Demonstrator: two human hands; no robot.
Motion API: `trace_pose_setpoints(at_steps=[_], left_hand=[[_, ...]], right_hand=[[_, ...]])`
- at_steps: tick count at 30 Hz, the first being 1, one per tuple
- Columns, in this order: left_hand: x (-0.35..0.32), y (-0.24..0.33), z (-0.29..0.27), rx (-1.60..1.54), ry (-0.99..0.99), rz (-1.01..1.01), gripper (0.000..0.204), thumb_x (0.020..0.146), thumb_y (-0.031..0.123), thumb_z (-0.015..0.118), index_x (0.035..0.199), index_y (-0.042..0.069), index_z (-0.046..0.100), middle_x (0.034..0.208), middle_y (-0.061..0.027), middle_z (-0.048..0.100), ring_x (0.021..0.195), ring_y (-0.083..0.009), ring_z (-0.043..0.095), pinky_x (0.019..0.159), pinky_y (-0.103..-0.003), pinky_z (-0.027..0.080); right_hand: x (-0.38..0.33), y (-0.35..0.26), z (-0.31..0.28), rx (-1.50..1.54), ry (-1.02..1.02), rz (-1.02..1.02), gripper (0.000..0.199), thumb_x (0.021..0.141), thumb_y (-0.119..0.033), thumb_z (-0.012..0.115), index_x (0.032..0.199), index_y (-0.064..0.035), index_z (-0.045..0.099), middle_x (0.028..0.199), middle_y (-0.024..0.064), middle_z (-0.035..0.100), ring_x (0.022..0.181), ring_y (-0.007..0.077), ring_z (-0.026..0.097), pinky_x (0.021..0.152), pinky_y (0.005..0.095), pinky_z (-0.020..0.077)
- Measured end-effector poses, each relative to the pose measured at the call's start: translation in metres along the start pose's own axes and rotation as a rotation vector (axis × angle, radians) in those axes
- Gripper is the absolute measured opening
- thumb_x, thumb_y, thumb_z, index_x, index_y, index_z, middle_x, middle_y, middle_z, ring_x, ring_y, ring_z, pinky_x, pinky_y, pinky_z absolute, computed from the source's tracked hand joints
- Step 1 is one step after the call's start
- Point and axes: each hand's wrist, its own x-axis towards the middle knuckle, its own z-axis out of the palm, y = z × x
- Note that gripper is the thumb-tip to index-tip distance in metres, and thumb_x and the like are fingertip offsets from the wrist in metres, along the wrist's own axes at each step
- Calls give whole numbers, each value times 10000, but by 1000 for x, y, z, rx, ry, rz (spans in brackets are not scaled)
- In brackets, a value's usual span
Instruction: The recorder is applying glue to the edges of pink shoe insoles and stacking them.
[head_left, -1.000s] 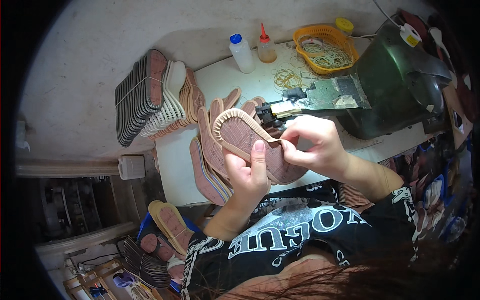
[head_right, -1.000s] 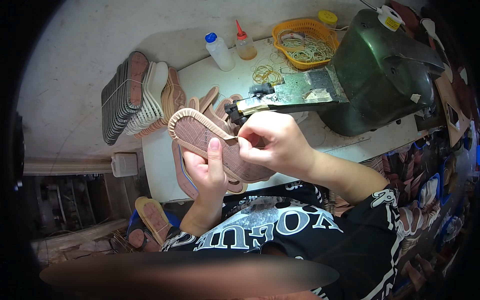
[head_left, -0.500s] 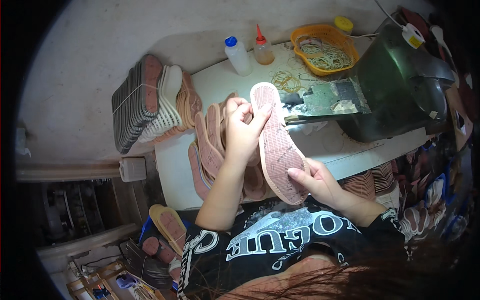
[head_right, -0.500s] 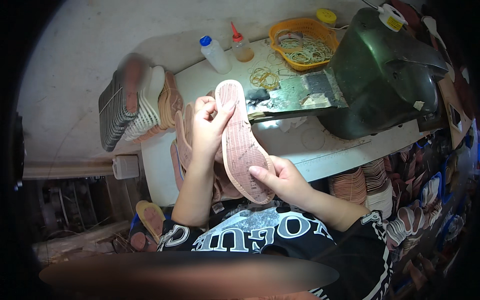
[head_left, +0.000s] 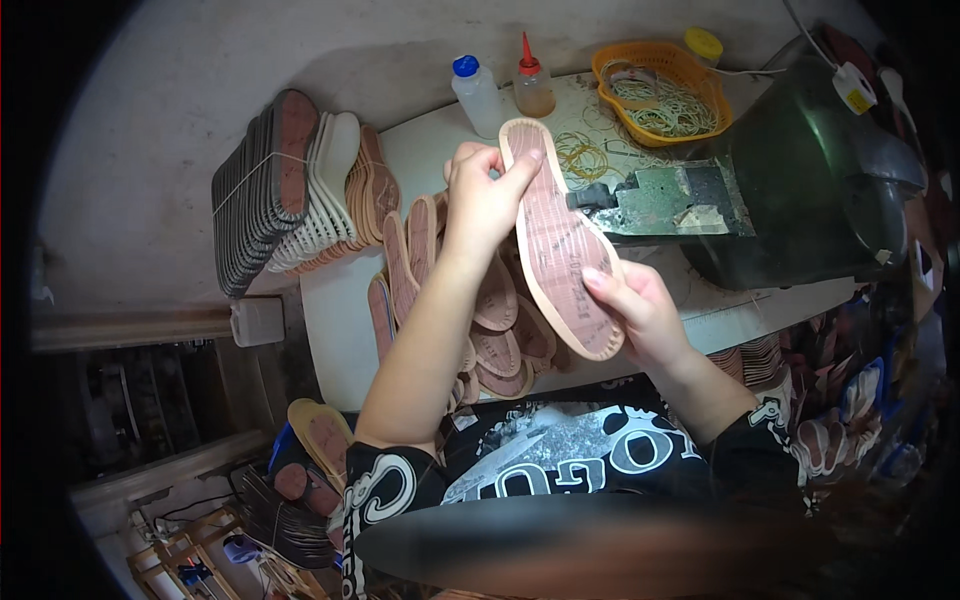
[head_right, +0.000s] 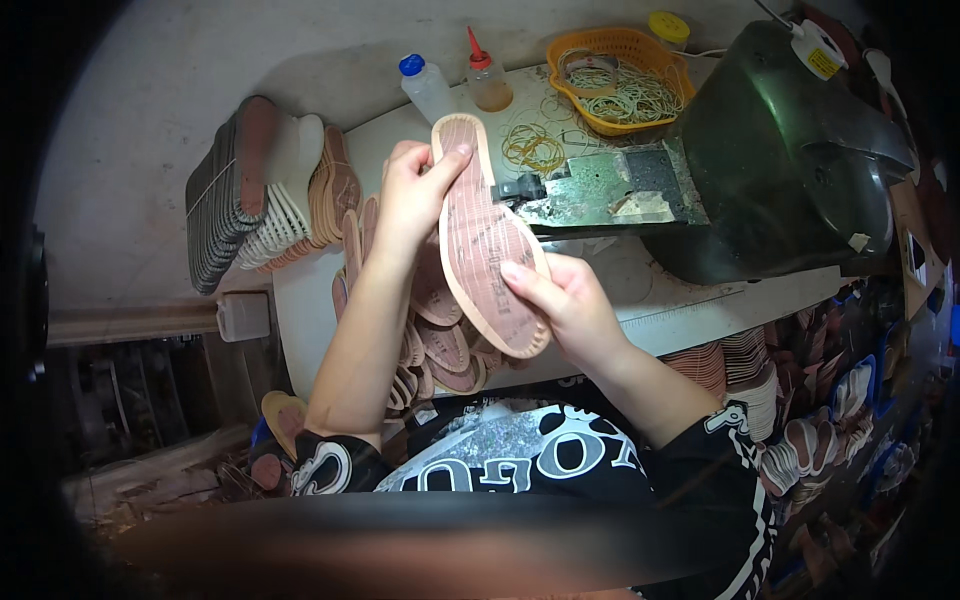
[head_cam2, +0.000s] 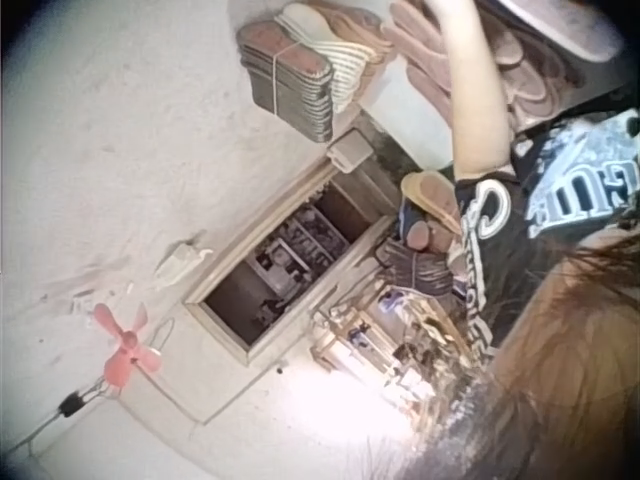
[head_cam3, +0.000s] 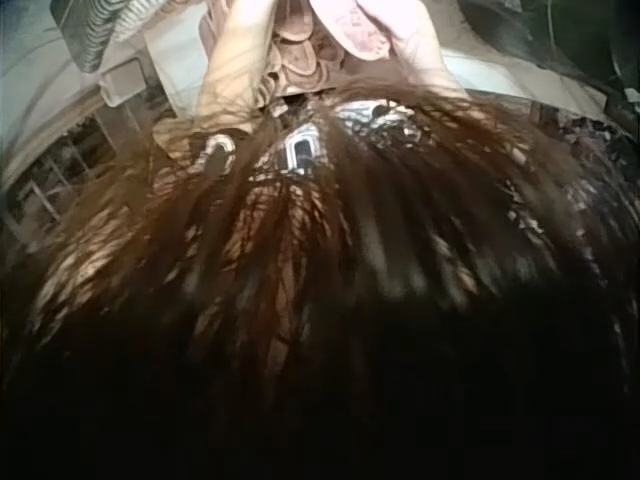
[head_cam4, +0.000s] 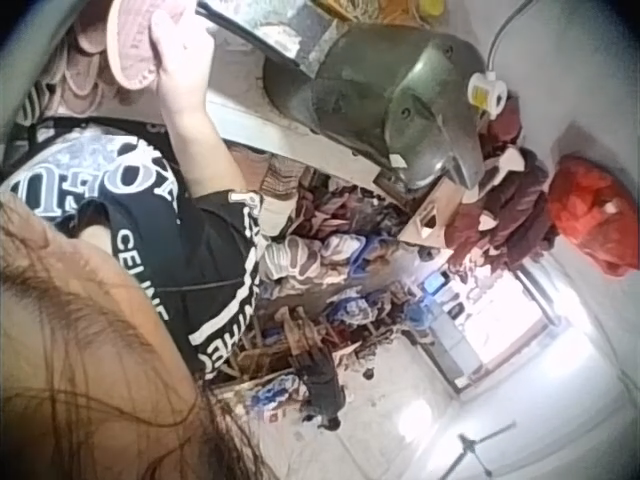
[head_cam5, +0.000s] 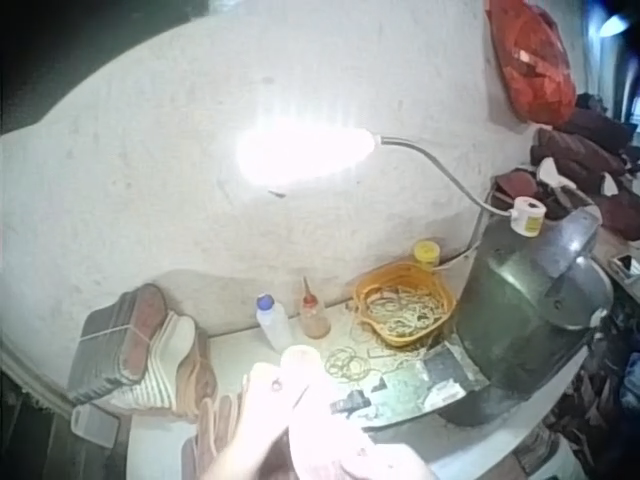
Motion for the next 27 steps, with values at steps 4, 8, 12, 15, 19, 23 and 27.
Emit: trace_pose_setpoints(at_steps=[4,8,12,15,19,23,27], left_hand=[[-12,-9,-21,-113,-17,-71,366,846,343,680,754,-8,627,921,-136,585,886,-232,557,831,-349,436],[-71,28,-49,-1090,-233,-273,305,990,236,507,1208,23,509,1070,-35,603,895,-71,578,801,-239,477],[-109,45,-51,-1210,-80,-371,263,1013,268,421,1130,44,495,794,-65,595,619,-124,582,529,-230,487],[-129,32,-57,-1259,-204,-338,286,1018,307,379,1036,40,481,696,-71,536,511,-127,506,445,-231,438],[-145,29,-62,-1394,-551,-246,362,1002,391,389,964,42,478,628,-46,477,438,-100,418,395,-213,365],[-153,44,-67,-1416,-659,-229,367,991,405,400,909,56,475,576,-23,432,398,-88,371,360,-199,303],[-159,61,-82,-1316,-739,-319,315,992,354,413,902,62,490,568,-17,447,397,-76,374,367,-196,282]], right_hand=[[-6,3,21,-368,-26,-21,198,931,-185,603,877,0,648,734,-21,626,635,43,544,571,238,457],[-32,10,34,-928,-244,-420,197,867,-158,651,749,-5,611,558,97,550,471,188,536,476,316,418],[-35,22,29,-1087,-370,-522,275,800,-265,726,741,-18,620,572,106,568,497,236,574,483,323,444],[-46,18,34,-1065,-492,-457,328,754,-322,764,739,-24,628,580,104,577,511,241,588,490,320,457],[-53,10,48,-1008,-445,-518,260,789,-269,744,746,-31,650,606,97,598,525,215,597,496,310,455],[-62,-14,66,-977,-394,-498,196,839,-188,708,746,-25,652,620,76,616,528,167,591,497,283,449],[-67,-36,80,-997,-300,-473,217,837,-174,716,735,-16,607,621,66,602,526,111,562,487,266,442]])
